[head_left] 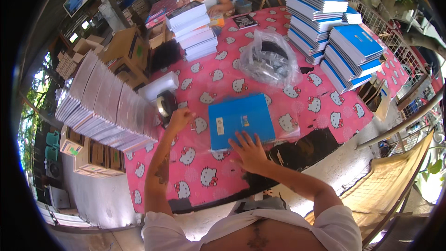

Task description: The person places stacks of notebooks into individual plastic sleeves and seals them using tape.

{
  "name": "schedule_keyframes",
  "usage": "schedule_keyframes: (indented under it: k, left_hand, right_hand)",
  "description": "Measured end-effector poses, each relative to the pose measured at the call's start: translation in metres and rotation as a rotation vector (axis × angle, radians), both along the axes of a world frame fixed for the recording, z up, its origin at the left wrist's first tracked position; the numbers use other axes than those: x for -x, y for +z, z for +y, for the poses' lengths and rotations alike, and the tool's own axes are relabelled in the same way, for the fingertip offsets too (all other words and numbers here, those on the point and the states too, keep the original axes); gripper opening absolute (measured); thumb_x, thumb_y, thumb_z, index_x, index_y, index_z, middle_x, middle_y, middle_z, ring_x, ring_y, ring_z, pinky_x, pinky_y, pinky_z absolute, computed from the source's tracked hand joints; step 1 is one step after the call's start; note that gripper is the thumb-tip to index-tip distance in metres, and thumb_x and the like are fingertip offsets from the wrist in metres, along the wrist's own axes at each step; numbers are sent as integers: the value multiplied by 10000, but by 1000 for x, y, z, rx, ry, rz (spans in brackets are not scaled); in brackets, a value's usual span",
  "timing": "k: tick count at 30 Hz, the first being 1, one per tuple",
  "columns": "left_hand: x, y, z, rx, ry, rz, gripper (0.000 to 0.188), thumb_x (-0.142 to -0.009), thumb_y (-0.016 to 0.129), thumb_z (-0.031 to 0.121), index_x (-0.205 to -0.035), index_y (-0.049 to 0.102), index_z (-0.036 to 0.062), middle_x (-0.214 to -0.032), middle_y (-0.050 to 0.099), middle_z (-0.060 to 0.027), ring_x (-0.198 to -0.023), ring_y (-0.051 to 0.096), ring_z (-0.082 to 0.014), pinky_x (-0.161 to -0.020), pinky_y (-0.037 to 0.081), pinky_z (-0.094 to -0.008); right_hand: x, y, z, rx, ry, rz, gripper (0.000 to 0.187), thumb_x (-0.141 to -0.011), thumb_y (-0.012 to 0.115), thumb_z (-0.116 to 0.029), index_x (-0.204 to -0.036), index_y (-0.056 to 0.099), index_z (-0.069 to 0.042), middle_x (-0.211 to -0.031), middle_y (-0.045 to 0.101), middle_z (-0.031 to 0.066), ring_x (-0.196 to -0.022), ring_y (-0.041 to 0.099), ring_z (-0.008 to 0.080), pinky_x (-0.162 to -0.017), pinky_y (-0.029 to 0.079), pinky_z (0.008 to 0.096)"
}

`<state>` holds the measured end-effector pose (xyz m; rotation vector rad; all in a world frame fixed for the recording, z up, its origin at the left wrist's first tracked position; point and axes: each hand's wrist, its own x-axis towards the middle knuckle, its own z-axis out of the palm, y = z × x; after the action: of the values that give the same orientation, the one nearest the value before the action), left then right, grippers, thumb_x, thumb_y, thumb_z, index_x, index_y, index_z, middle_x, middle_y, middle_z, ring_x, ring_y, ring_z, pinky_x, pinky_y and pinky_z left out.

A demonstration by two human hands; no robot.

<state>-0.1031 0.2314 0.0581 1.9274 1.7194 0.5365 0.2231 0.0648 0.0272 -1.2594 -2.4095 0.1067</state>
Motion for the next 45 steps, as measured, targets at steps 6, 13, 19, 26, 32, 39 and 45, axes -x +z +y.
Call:
schedule_keyframes:
  k: [6,13,19,26,32,39,45]
  left_hand:
    - [-93,-33,154,-276,-147,9,289,-871,651,227,-1114,684,74,-994,703,-173,-984,662,-357,-802,527,-415]
    - [-146,-73,235,-482,-168,413,285,-844,647,218,-1084,667,66,-1003,701,-165,-1093,617,-332,-943,498,-421]
    - [-132,39,172,-342,-571,289,219,-851,657,238,-952,593,55,-877,706,-157,-812,671,-372,-737,535,-453]
    - [-141,66,17,-490,-556,329,228,-853,653,175,-1046,649,52,-893,704,-136,-836,670,-356,-704,527,-457]
    - [-153,-17,-64,-648,-492,320,221,-831,625,95,-1044,671,53,-1048,699,-157,-1013,667,-326,-894,532,-419]
    - [-178,-48,-87,-326,-222,149,235,-882,585,84,-1090,669,15,-1159,675,-192,-1102,640,-353,-881,546,-431]
    - [-169,-60,-96,-511,-221,154,290,-861,559,21,-1137,642,-12,-1155,661,-224,-1078,640,-372,-944,520,-448]
  right_hand:
    - [15,-9,10,160,-65,-81,715,-885,580,-565,-1475,411,-199,-1559,297,167,-1451,256,366,-1094,210,692]
    - [16,-8,12,217,-87,-104,731,-880,584,-569,-1495,386,-226,-1578,281,138,-1464,242,337,-1085,227,702]
    - [15,-10,9,190,-55,-61,728,-886,575,-565,-1502,378,-232,-1567,301,136,-1456,254,344,-1076,244,702]
    - [17,-21,17,111,-51,-67,726,-874,579,-572,-1480,411,-208,-1532,336,157,-1435,274,373,-1073,232,711]
    - [17,-30,21,25,-36,-68,707,-844,626,-560,-1427,481,-188,-1503,375,159,-1429,288,383,-1034,210,769]
    - [9,-35,26,42,-6,70,668,-838,687,-426,-1415,478,-162,-1456,441,176,-1429,310,399,-1002,174,813]
    - [-36,-72,107,213,-446,723,673,-796,636,-45,-1418,384,-86,-1499,362,225,-1369,366,433,-1084,336,526]
